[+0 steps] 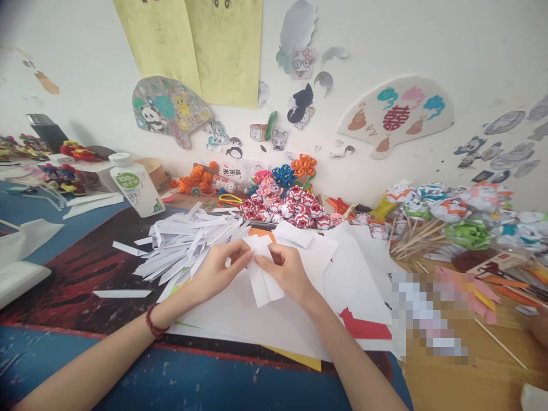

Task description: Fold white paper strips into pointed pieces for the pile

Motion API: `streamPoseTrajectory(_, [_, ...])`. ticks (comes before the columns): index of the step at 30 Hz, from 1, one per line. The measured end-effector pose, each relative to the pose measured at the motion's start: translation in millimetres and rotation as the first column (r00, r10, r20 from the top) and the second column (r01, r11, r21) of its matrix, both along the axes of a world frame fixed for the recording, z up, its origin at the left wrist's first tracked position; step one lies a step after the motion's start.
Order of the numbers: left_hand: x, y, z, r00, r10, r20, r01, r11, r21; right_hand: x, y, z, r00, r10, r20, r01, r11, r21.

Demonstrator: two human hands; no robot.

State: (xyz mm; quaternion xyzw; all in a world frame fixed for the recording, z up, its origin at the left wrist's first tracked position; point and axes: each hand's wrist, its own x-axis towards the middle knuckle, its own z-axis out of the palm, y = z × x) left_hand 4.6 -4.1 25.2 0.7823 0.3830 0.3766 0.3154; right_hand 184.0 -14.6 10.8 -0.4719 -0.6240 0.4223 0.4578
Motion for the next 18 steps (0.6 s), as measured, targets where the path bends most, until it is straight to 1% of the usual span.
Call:
streamPoseTrajectory(8, [-1.8,-0.1,-0.7,0.999,-0.042,-0.011,0.043,0.999,0.032,0.7,-0.2,2.1,0.999,0.040,-0.023,-0.041,0.998,-0.051])
streamPoseTrajectory(13, [-2.2,0.5,-2.2,0.998,-0.065,0.019,0.065,0.998,-0.020,0.6,-0.6,1.6,0.998,0.043,-0.041,-0.046,0.997,-0.061])
streamPoseTrajectory(16, [-1.1,1.4,-4.2,0.999,-0.037,0.039,0.039,0.998,-0.055,0.7,-0.9,2.1,0.998,0.045,-0.043,-0.047,0.997,-0.056])
streamPoseTrajectory(18, [-0.2,1.5,-5.2,0.999,-0.022,0.045,0.025,0.998,-0.065,0.6,-1.3,2.8,0.996,0.069,-0.052,-0.073,0.995,-0.066])
